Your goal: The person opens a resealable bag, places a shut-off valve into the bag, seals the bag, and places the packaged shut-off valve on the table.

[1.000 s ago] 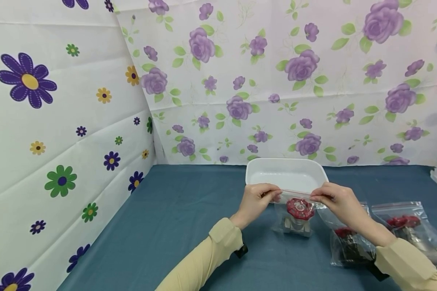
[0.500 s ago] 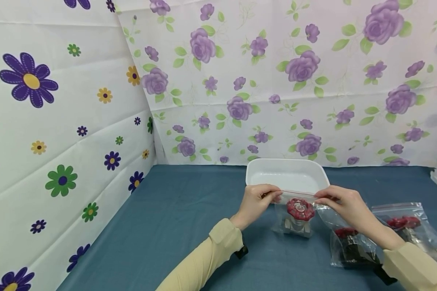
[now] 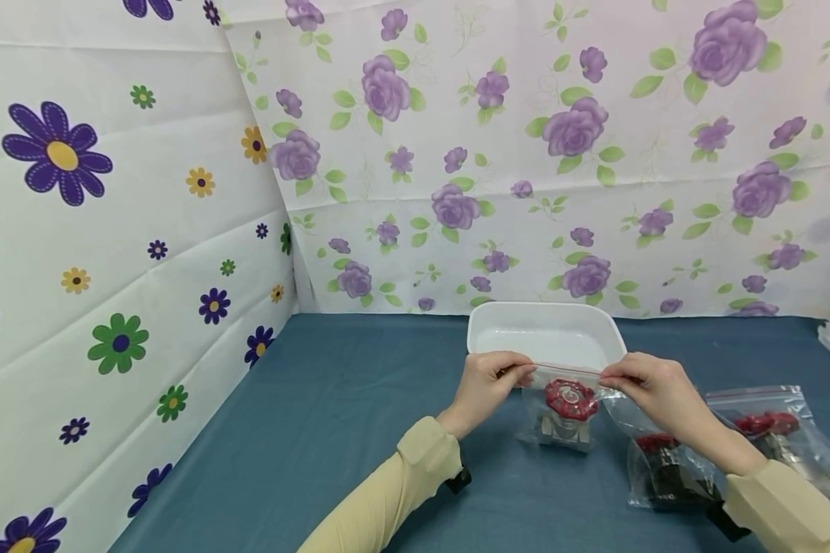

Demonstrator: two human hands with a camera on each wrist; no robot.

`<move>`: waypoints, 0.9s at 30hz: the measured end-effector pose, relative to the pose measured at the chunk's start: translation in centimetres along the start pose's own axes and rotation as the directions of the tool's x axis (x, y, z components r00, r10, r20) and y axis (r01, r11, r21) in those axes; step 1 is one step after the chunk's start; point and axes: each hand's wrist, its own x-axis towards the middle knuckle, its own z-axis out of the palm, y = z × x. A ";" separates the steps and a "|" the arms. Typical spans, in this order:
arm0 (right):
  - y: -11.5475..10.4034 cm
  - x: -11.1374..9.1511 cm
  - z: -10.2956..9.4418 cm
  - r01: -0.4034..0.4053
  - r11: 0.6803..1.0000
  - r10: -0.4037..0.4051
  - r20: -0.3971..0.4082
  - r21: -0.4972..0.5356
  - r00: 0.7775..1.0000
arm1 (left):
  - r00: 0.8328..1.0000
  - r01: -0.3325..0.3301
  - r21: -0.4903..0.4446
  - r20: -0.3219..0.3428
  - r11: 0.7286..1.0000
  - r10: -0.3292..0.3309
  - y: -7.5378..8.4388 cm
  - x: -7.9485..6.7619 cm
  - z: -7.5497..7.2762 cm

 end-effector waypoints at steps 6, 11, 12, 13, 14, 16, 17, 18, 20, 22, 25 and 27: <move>-0.1 0.0 -0.1 -0.036 0.999 0.036 0.008 0.002 0.999 | 1.000 -0.014 -0.024 0.007 1.000 0.015 1.7 0.3 -0.5; -0.2 -0.4 0.1 -0.192 0.978 0.186 0.082 0.077 0.979 | 1.000 -0.014 0.012 0.013 1.000 0.014 3.4 0.7 -1.0; -0.2 -0.5 0.2 -0.234 0.967 0.223 0.108 0.099 0.969 | 1.000 -0.020 0.025 0.014 0.999 0.020 3.4 0.7 -1.0; -0.2 -0.6 0.2 -0.276 0.953 0.260 0.135 0.123 0.956 | 1.000 -0.027 0.035 0.013 0.999 0.026 3.3 0.6 -1.0; -0.2 -0.6 0.3 -0.322 0.936 0.298 0.164 0.144 0.940 | 0.999 -0.034 0.047 0.018 0.998 0.033 3.2 0.6 -0.9; -0.2 -0.7 0.3 -0.404 0.894 0.359 0.229 0.195 0.905 | 0.999 -0.043 0.049 0.030 0.998 0.042 2.4 0.4 -0.7; -0.2 -0.8 0.4 -0.433 0.873 0.375 0.260 0.223 0.890 | 0.998 -0.043 0.047 0.039 0.998 0.041 1.9 0.2 -0.5; -0.1 -0.8 0.4 -0.457 0.853 0.384 0.291 0.252 0.876 | 0.998 -0.043 0.053 0.048 0.998 0.040 1.5 0.1 -0.4; 0.1 -0.8 0.5 -0.503 0.805 0.395 0.350 0.314 0.849 | 0.997 -0.032 0.052 0.070 0.998 0.029 0.8 0.0 -0.1; 0.3 -0.8 0.6 -0.514 0.773 0.374 0.387 0.372 0.842 | 0.996 -0.025 0.064 0.084 0.998 0.020 0.2 -0.2 0.0; 0.6 -0.9 0.8 -0.516 0.733 0.347 0.409 0.443 0.844 | 0.995 -0.018 0.064 0.100 0.998 0.012 0.1 -0.2 0.1; 0.7 -1.0 0.8 -0.496 0.725 0.325 0.398 0.478 0.858 | 0.995 -0.010 0.055 0.101 0.998 0.005 0.1 -0.1 0.2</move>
